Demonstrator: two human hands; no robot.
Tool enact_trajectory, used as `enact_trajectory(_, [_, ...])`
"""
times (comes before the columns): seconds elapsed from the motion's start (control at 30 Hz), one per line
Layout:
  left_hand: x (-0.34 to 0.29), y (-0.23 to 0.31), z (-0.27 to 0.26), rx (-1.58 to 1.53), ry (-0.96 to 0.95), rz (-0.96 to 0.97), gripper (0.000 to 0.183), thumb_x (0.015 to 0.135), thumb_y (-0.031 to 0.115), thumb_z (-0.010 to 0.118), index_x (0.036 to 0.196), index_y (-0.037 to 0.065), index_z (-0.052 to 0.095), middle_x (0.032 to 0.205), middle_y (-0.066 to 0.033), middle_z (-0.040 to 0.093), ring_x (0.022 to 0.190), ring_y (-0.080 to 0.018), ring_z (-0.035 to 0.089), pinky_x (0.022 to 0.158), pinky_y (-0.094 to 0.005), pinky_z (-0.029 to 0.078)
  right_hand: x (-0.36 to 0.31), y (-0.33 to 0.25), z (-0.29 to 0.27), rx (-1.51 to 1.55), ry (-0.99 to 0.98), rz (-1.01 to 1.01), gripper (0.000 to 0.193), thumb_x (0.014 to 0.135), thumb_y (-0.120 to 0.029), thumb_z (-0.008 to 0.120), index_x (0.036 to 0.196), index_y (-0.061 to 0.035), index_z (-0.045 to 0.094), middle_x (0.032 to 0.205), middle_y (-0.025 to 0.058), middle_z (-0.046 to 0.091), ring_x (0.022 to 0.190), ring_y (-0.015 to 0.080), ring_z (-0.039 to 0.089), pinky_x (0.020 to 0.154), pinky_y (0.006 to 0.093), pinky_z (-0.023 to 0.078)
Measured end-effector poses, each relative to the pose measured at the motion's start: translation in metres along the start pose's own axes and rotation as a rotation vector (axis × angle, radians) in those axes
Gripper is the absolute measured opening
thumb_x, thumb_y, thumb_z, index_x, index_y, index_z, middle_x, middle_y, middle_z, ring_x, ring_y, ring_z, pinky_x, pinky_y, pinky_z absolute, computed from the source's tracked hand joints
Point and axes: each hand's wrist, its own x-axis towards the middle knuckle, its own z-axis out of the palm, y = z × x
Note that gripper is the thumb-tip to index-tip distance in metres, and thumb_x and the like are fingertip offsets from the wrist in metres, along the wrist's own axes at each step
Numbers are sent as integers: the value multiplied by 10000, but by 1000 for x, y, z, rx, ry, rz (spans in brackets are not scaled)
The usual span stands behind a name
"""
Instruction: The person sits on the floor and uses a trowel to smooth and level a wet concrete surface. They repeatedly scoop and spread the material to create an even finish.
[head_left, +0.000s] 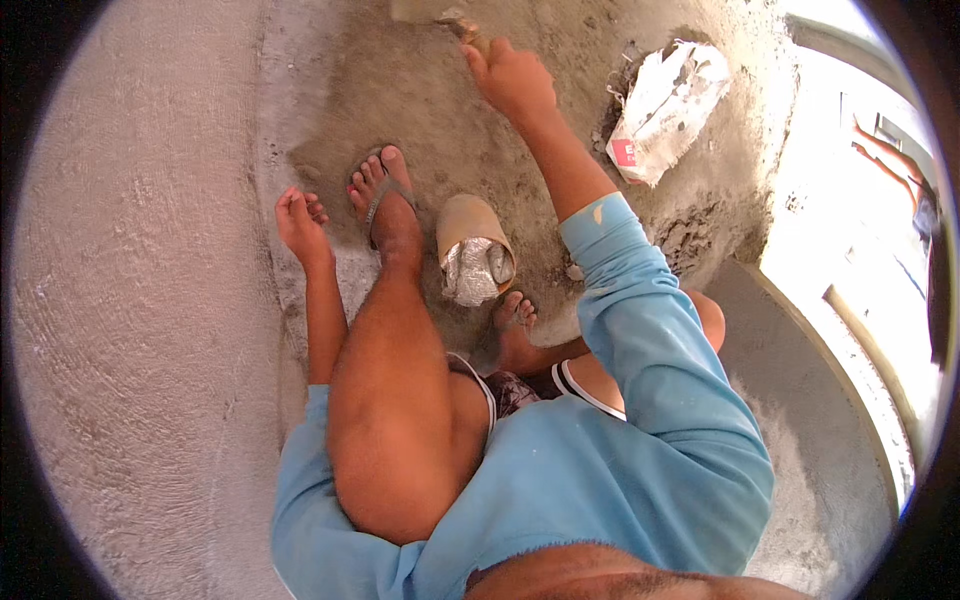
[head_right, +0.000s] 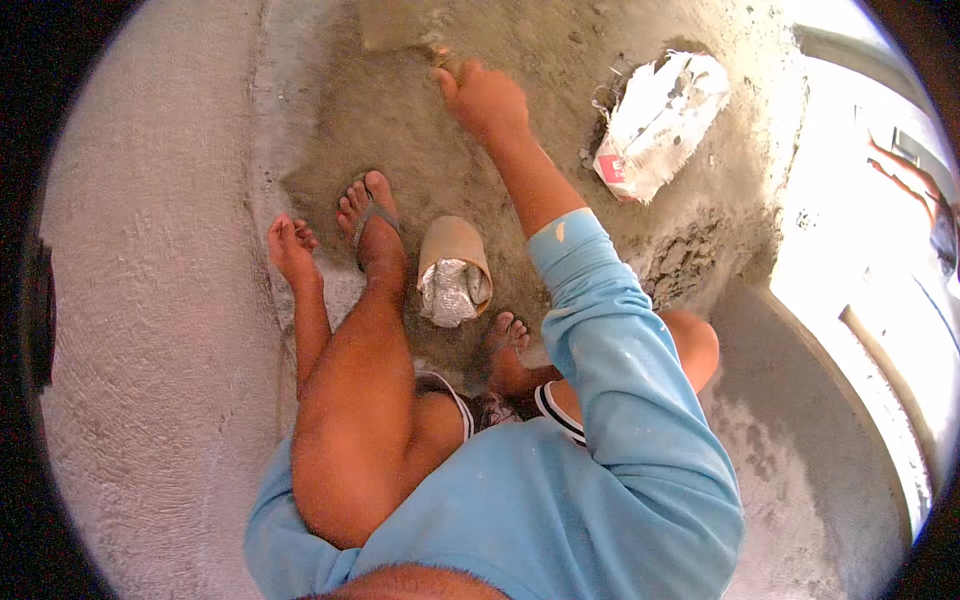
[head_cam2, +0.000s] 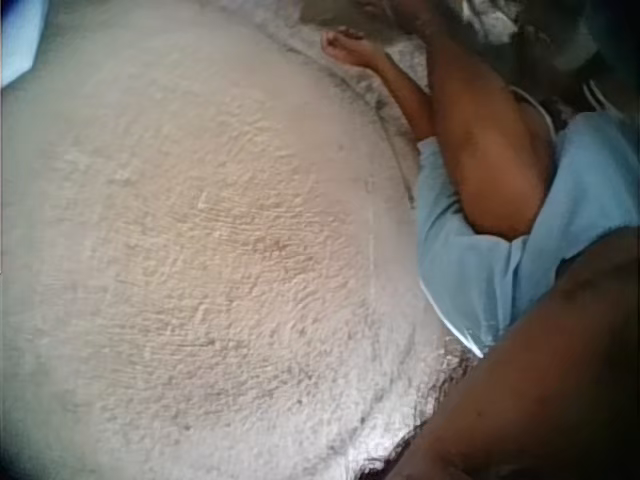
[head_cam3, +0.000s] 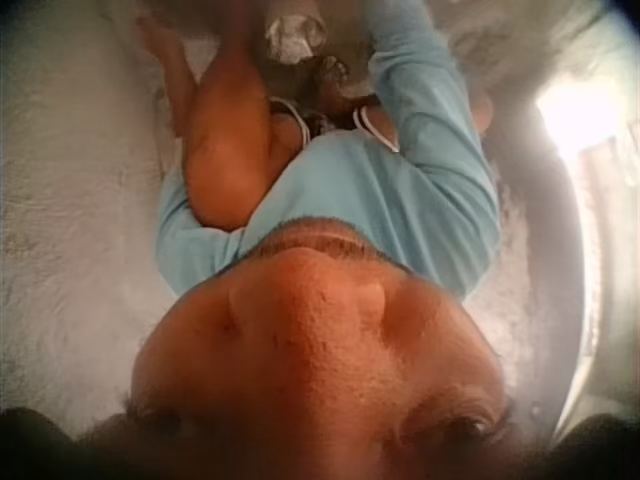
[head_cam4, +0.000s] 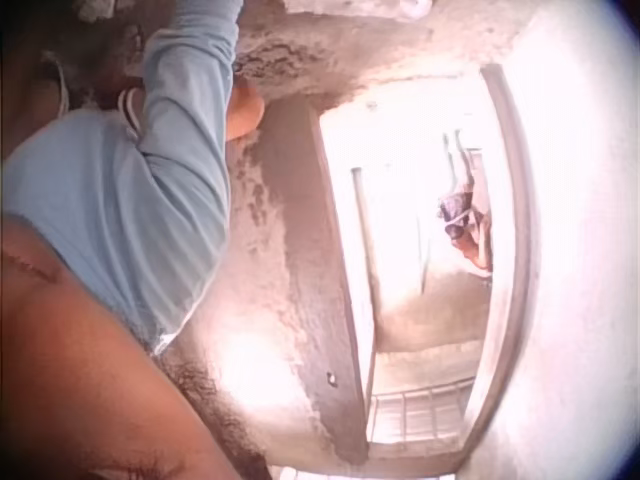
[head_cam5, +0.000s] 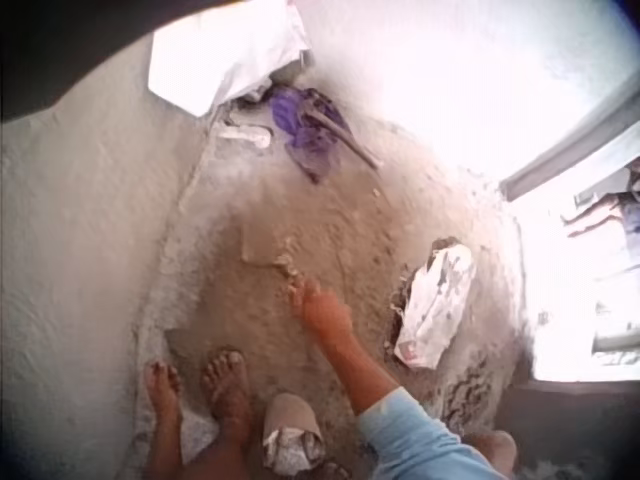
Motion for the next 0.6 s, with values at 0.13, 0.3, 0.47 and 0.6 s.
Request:
enact_trajectory(0.13, [-16, 0, -2, 3, -22, -13, 286, 1022, 254, 561, 1226, 54, 548, 926, -37, 622, 755, -115, 562, 604, -264, 470, -12, 27, 14, -20, 42, -42, 616, 979, -611, 450, 1111, -42, 645, 897, 267, 703, 817, 441, 700, 700, 537, 568])
enact_trajectory(0.3, [-5, 9, 13, -15, -25, 27, 266, 1021, 240, 564, 1209, 52, 555, 913, -39, 621, 744, -112, 558, 602, -257, 465, 1, 24, 9, 4, 79, 22, 597, 974, -599, 467, 1082, -38, 643, 881, 263, 705, 823, 435, 699, 699, 535, 562])
enact_trajectory(0.47, [-4, -1, 4, -27, 9, 0, 260, 1019, 239, 567, 1202, 55, 557, 906, -36, 621, 734, -112, 561, 602, -256, 465, -12, -11, -8, 37, 44, -140, 618, 973, -618, 470, 1017, -21, 627, 864, 276, 694, 848, 461, 683, 713, 570, 546])
enact_trajectory(0.6, [-6, 2, 9, -35, -13, 2, 260, 1020, 241, 568, 1203, 57, 557, 909, -33, 621, 732, -113, 563, 604, -256, 467, 16, 33, 12, -2, 110, -20, 586, 968, -597, 473, 1066, -46, 648, 891, 267, 706, 832, 439, 698, 718, 554, 557])
